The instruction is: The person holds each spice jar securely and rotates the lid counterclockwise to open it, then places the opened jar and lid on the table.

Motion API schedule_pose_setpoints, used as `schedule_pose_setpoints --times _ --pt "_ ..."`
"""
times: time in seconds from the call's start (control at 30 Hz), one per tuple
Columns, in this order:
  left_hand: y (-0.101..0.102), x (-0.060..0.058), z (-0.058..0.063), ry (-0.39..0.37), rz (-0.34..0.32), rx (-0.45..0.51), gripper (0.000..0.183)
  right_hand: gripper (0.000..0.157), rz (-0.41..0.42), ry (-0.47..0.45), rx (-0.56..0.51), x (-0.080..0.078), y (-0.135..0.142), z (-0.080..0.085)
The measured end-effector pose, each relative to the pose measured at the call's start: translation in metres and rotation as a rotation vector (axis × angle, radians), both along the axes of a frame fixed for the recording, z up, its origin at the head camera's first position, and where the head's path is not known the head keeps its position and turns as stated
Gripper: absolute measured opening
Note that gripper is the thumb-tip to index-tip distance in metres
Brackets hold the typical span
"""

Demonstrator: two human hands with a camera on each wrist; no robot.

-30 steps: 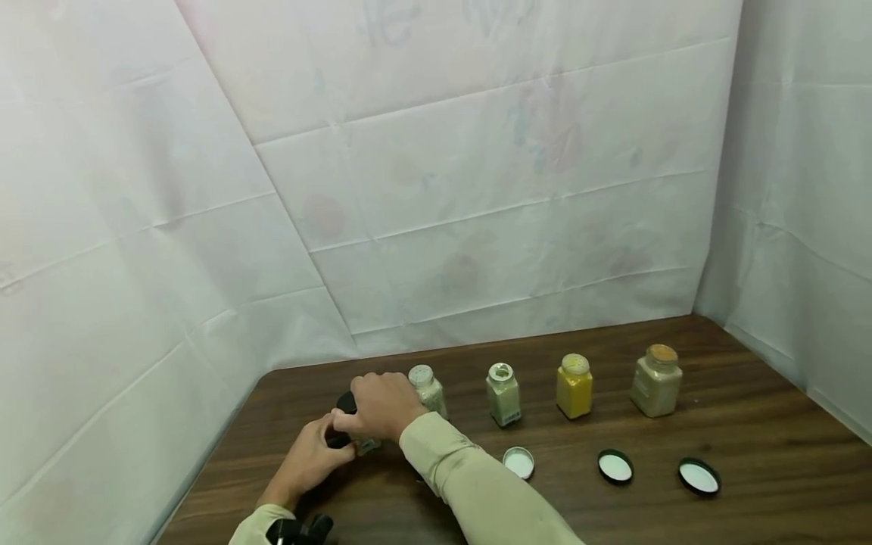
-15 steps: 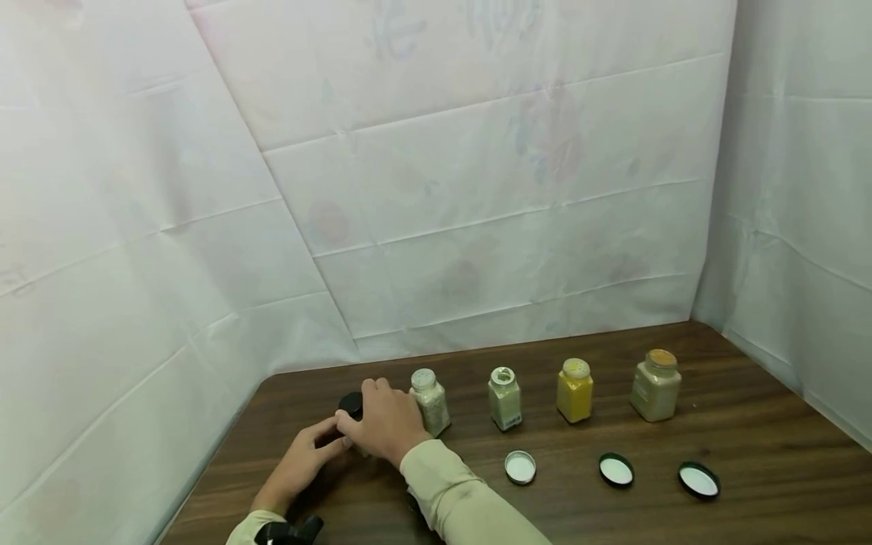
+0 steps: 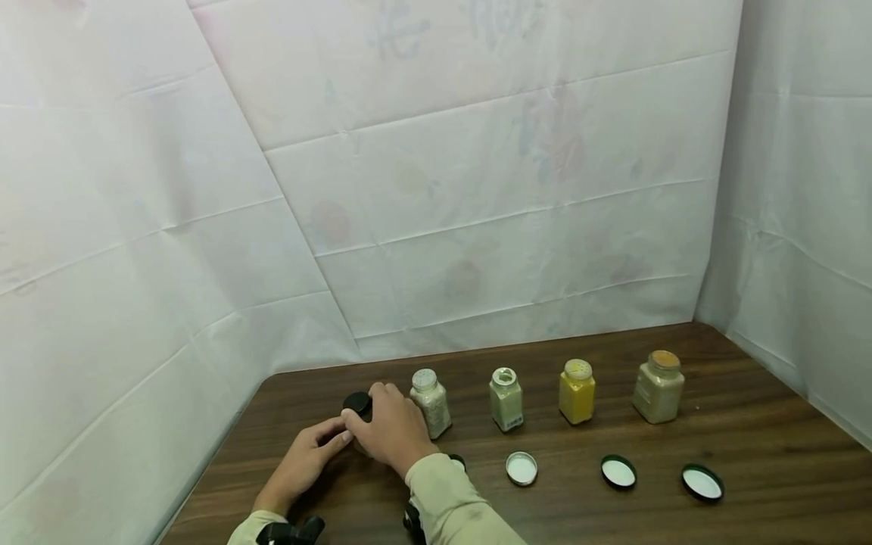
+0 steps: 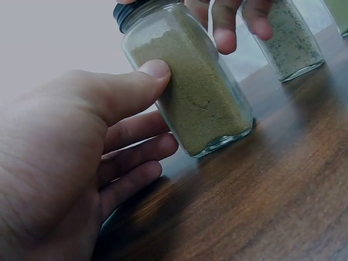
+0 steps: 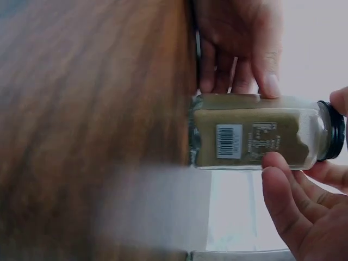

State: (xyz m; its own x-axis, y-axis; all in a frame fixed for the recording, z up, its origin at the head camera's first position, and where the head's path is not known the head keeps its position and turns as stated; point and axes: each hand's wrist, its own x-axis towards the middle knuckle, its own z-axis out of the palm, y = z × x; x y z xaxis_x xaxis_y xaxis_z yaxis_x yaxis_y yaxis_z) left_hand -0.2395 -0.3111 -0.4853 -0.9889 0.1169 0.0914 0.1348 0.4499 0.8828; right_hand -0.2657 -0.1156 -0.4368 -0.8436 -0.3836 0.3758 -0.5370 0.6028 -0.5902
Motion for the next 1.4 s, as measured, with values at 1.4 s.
schedule_pose_setpoints --times 1.4 --pt "0.002 0.001 0.007 0.022 -0.048 -0.041 0.036 0.048 0.100 -0.033 -0.101 0.005 0.017 0.000"
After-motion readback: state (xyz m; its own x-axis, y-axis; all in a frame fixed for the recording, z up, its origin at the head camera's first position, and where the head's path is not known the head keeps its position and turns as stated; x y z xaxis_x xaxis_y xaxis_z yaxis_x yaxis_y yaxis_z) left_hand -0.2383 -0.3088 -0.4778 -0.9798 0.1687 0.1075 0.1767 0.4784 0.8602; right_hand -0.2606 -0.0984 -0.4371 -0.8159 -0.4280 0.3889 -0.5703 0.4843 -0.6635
